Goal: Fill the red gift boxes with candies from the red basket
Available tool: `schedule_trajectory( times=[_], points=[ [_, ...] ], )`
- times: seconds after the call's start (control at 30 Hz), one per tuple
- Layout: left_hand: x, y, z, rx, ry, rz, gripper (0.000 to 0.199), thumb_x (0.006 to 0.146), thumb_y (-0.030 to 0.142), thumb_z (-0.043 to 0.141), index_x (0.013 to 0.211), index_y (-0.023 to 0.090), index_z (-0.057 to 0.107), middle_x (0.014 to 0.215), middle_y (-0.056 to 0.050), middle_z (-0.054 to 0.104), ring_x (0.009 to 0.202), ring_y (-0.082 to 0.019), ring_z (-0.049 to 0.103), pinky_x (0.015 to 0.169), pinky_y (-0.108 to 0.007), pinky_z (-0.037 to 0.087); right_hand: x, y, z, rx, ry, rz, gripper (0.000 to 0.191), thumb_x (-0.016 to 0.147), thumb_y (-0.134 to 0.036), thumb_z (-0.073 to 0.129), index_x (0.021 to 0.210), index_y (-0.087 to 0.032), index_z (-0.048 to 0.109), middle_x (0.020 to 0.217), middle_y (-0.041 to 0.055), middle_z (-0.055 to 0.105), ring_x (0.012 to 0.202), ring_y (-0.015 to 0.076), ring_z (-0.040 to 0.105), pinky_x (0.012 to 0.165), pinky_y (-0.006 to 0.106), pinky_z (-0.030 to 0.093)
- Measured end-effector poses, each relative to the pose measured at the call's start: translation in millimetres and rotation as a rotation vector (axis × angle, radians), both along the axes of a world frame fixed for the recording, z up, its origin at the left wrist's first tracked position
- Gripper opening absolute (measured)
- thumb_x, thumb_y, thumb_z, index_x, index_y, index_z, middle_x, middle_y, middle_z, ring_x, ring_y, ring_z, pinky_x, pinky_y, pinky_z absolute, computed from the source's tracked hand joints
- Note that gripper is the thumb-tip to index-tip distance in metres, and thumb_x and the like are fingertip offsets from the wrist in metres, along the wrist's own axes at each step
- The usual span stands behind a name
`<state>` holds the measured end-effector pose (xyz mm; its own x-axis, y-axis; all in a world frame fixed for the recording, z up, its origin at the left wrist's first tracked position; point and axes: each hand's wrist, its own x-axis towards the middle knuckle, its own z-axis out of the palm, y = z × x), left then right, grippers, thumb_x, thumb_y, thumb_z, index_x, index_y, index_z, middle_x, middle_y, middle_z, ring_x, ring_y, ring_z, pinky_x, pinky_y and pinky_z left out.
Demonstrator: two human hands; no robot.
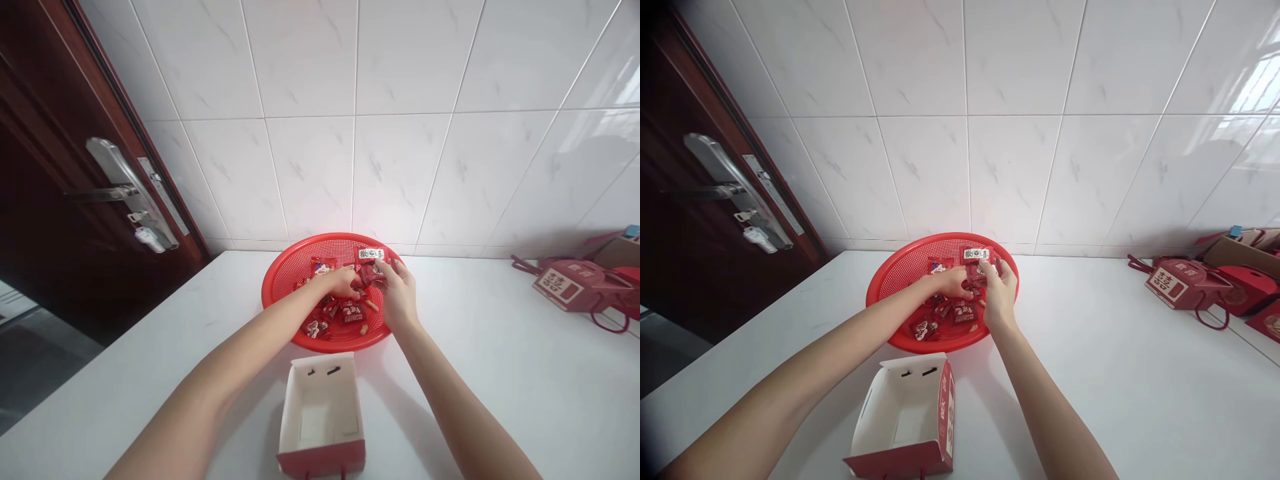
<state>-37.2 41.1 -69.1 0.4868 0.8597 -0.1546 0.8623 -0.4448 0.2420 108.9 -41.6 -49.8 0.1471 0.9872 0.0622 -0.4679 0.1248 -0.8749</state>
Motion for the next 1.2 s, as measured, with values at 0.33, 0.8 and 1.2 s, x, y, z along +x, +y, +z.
schedule_trajectory(
  times=[0.33, 0.8, 1.2],
  points=[
    [3, -4, 14.0, -0.164, 0.084, 0.080, 0.030, 0.071, 0.034, 0.079, 0.057, 0.020, 0.057, 0.061, 0.001, 0.060, 0.061, -0.017, 0.057, 0.056, -0.028, 0.043, 1, 2, 0.6, -0.003, -0.007, -0.012, 0.020, 0.072, -0.035, 0.078, 0.077, -0.019, 0.066, 0.067, -0.0011, 0.068, 0.059, 0.0132, 0.060, 0.053, 0.024, 0.046],
    [9, -12, 16.4, 0.003, 0.048, 0.088, 0.013, 0.087, 0.023, 0.062, 0.091, 0.020, 0.074, 0.112, -0.008, 0.075, 0.104, -0.024, 0.069, 0.087, -0.028, 0.052, 1, 0, 1.2, 0.009, 0.004, -0.041, 0.020, 0.073, -0.034, 0.077, 0.081, -0.020, 0.066, 0.076, 0.0000, 0.069, 0.068, 0.0141, 0.061, 0.059, 0.026, 0.050],
    [-10, -1, 11.4, 0.044, 0.050, 0.280, 0.076, 0.080, 0.010, 0.058, 0.153, 0.018, 0.041, 0.167, -0.015, 0.036, 0.154, -0.028, 0.034, 0.118, -0.035, 0.038, 0, 2, 0.8, 0.013, 0.127, -0.188, 0.022, 0.071, -0.036, 0.077, 0.079, -0.021, 0.063, 0.071, -0.0033, 0.065, 0.063, 0.0119, 0.056, 0.059, 0.025, 0.047]
  ],
)
